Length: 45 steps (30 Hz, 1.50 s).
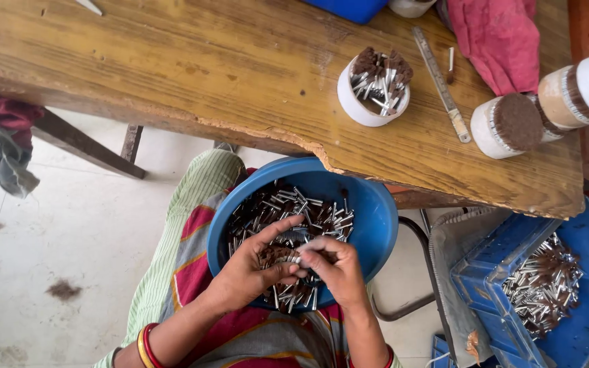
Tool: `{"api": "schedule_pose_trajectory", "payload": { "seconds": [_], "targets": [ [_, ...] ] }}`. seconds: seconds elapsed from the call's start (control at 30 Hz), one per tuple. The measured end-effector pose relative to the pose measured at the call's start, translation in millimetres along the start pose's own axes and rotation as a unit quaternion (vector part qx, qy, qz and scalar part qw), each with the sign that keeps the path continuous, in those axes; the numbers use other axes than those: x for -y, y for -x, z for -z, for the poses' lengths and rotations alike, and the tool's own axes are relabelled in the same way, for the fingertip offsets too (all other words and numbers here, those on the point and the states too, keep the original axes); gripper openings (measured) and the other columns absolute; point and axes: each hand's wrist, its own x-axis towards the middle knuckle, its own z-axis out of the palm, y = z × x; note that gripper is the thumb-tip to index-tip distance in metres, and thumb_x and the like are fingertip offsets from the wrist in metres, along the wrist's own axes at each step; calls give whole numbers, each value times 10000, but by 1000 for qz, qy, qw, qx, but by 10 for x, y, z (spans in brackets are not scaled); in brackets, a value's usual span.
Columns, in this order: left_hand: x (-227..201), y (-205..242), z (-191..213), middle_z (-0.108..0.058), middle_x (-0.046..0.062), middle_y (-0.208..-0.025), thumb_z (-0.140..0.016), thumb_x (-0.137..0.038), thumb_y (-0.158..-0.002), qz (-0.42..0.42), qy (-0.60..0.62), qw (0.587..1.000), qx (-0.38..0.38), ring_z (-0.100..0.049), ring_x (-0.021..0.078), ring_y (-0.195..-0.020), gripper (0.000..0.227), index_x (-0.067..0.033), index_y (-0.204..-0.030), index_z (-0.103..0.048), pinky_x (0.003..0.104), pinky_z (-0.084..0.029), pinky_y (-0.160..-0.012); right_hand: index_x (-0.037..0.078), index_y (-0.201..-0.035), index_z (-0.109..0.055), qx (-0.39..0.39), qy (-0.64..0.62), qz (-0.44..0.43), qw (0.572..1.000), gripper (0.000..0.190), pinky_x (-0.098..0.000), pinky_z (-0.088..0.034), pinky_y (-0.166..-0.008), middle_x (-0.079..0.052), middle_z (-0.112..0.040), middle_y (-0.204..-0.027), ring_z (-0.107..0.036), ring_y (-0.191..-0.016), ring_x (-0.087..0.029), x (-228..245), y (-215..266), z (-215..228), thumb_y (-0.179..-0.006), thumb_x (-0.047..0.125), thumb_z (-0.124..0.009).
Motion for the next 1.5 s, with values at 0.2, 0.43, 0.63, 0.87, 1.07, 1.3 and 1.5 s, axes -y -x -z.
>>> {"api": "schedule_pose_trajectory", "payload": {
  "seconds": [0.2,0.43,0.63,0.87,1.07,1.3,1.5],
  "targets": [
    [-123,30,-41,-692,21,-1210,-615,66,-911,0,-8,1000,-10,-695,131,-1025,758,-197,-1572,-354,301,-629,-861,36,-1012,-735,23,3,-87,996,150,-200,-501,-591,35,-672,-733,-593,-620,-45,253,-90,-84,-896,123,-699],
    [-82,25,7,-713,91,-1119,-620,42,-939,5,16,1000,24,-707,149,-1023,758,-198,-1598,-333,292,-623,-869,48,-994,-757,-9,14,-12,1000,186,-149,-349,-507,75,-479,-602,-392,-531,6,9,-106,66,-986,187,-634],
    [-115,52,-23,-737,85,-1099,-633,20,-925,3,-16,1000,12,-717,150,-948,750,-201,-1574,-330,287,-630,-816,20,-961,-771,-15,-62,-9,998,177,-125,-350,-492,81,-533,-619,-445,-534,35,-112,-126,101,-1037,152,-678],
    [-70,44,65,-725,78,-1075,-653,-4,-937,-65,-38,996,-51,-715,131,-933,686,-116,-1561,-391,273,-628,-793,16,-993,-752,-29,-2,16,999,101,-218,-580,-660,-8,-735,-863,-724,-770,-75,273,-159,-255,-902,60,-747],
    [-152,94,37,-744,68,-1083,-648,-13,-926,-58,3,997,-47,-730,146,-911,682,-104,-1546,-381,281,-633,-785,14,-968,-773,-62,33,18,997,77,-212,-540,-631,-10,-746,-790,-675,-710,-68,434,-280,-278,-928,67,-735],
    [-160,144,140,-770,114,-1008,-632,-14,-934,-69,12,996,-47,-744,163,-918,690,-120,-1561,-364,280,-633,-787,76,-832,-685,-56,-215,39,974,256,-170,-345,-428,44,-610,-696,-509,-543,-38,263,-378,-146,-1039,221,-644],
    [-158,138,187,-762,118,-1012,-635,-2,-932,-70,26,996,-46,-736,161,-899,675,-113,-1546,-378,275,-634,-776,66,-821,-670,-139,-29,58,988,275,-182,-305,-445,32,-624,-720,-459,-545,-3,193,-379,-242,-1052,209,-629]
  ]
}}
